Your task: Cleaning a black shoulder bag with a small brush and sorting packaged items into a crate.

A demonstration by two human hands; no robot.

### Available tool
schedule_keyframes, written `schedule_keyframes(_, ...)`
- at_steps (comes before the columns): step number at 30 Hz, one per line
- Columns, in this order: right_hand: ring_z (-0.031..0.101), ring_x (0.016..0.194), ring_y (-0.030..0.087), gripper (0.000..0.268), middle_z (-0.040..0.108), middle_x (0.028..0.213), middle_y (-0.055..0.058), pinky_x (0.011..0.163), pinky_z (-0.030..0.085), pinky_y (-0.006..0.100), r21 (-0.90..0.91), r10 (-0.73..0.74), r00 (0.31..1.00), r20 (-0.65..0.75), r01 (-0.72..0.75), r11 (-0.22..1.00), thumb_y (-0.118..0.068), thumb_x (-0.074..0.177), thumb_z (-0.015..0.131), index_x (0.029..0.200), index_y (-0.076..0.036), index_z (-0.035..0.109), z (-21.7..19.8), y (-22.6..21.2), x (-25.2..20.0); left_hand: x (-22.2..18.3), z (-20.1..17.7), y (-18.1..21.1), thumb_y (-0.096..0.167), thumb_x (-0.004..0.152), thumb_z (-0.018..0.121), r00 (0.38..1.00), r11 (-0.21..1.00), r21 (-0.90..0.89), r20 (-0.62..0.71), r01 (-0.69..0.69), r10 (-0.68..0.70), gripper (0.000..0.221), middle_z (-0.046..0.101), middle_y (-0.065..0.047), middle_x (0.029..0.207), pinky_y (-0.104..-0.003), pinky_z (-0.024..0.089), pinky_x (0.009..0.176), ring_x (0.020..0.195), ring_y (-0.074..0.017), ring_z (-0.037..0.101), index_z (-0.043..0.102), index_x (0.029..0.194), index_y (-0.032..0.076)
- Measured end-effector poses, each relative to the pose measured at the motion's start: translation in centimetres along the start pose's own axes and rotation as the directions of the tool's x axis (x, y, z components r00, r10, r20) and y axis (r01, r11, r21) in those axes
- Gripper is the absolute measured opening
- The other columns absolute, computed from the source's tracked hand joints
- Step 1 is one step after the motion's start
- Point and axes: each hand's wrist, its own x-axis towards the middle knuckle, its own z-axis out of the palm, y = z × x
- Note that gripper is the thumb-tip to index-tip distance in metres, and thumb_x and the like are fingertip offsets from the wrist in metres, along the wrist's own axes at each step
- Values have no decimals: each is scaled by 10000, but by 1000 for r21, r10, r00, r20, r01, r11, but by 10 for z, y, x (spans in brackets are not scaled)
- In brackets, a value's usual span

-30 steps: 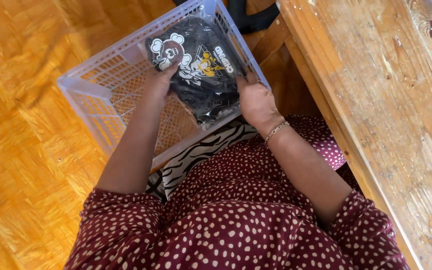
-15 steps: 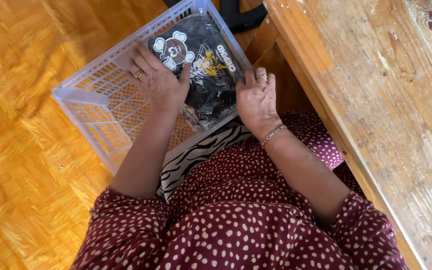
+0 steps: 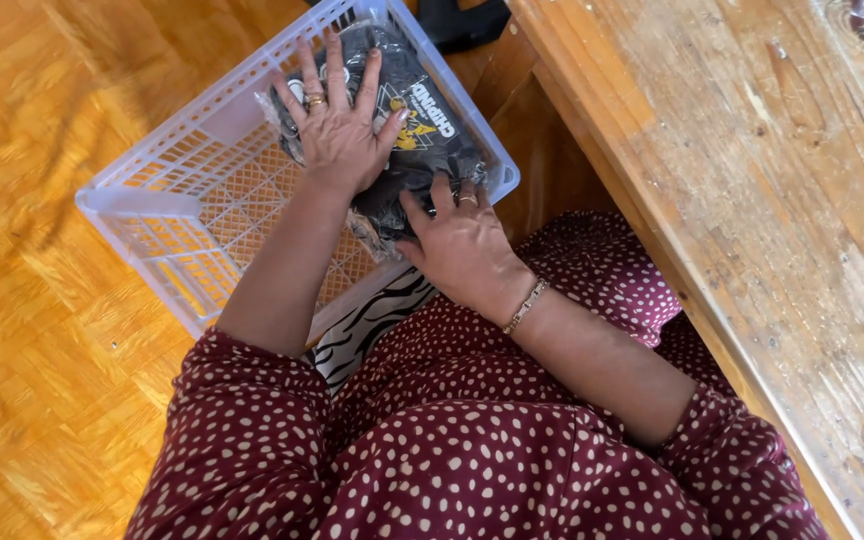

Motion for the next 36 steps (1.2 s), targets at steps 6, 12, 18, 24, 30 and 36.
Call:
schedule_keyframes(6, 373, 1321, 657, 668, 235, 1581, 381, 1121, 282, 680, 117, -20, 939, 343, -22, 993, -603, 1033, 331, 1604, -255, 312, -26, -11, 12, 13, 16, -4, 713, 1038, 222, 1000, 1000, -12, 12, 3, -3, 777, -71, -142, 1725, -732, -115, 1182, 1576, -453, -84, 89, 1695, 317)
schedule_keyframes(12, 342, 1380, 620, 750, 190, 1621, 345, 1150, 244, 641, 93, -36, 835, 549, -19, 995, -683, 1008, 189, 1638, -277, 203, -26, -1, 38, 18, 31, -9, 648, 1090, 346, 989, 997, -8, -122, -82, 80, 736, 57, -233, 1699, -807, -51, 1140, 1531, -529, 4, 207, 1689, 243)
schedule_keyframes(18, 363, 1343, 646, 748, 190, 1617, 350, 1129, 270, 648, 194, -53, 794, 606, -83, 977, -679, 1004, 248, 1635, -278, 231, -16, 13, 67, 31, 39, -9, 609, 1097, 436, 992, 998, -22, -115, -64, 62, 736, 36, -244, 1689, -828, -54, 1127, 1537, -565, 46, 236, 1694, 228)
schedule_keyframes(24, 182, 1463, 602, 745, 21, 1686, 262, 1225, 145, 621, 250, -35, 643, 765, -246, 936, -654, 994, 256, 1653, -332, 126, -32, 20, 93, 41, 52, -13, 597, 1131, 507, 985, 998, 46, -161, -52, 59, 718, 99, -255, 1673, -845, 55, 1113, 1518, -557, 121, 226, 1684, 234)
schedule_keyframes(30, 273, 1466, 522, 734, 65, 1687, 250, 1167, 303, 574, 278, -38, 638, 769, -280, 919, -640, 995, 265, 1651, -325, 164, -26, 28, 102, 46, 57, -12, 603, 1116, 498, 983, 997, 59, -172, -52, 62, 732, 90, -242, 1673, -847, 68, 1116, 1513, -554, 121, 241, 1692, 231)
schedule_keyframes(36, 345, 1405, 551, 704, 136, 1671, 261, 1116, 338, 602, 289, -13, 746, 666, -242, 926, -623, 1013, 265, 1642, -316, 197, -28, 30, 76, 43, 53, 2, 663, 1049, 310, 997, 998, 62, -79, 0, 5, 760, 56, -221, 1707, -805, -30, 1138, 1539, -530, 62, 191, 1683, 262)
